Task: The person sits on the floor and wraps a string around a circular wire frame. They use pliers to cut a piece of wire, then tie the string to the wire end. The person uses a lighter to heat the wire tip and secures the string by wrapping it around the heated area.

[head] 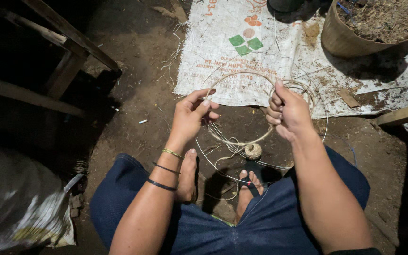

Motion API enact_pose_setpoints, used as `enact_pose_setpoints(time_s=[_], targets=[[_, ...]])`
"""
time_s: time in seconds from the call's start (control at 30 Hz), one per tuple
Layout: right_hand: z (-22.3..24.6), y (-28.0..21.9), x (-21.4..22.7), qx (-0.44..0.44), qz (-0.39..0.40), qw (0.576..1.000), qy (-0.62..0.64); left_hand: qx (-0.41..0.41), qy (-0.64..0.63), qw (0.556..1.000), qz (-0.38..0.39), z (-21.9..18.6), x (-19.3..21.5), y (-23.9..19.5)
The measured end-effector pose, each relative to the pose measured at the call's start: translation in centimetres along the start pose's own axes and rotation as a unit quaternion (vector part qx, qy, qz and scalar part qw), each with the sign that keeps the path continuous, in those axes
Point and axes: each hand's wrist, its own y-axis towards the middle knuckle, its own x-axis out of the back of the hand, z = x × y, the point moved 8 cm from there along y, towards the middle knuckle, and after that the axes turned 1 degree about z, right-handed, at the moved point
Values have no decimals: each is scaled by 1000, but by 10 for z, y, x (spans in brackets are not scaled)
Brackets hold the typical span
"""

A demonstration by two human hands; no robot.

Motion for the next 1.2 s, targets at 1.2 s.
enact_pose_setpoints(time_s=[1.2], targets=[[-12, 0, -11, -19, 35, 991, -124, 3, -251, 956, -151, 25, 43, 15]])
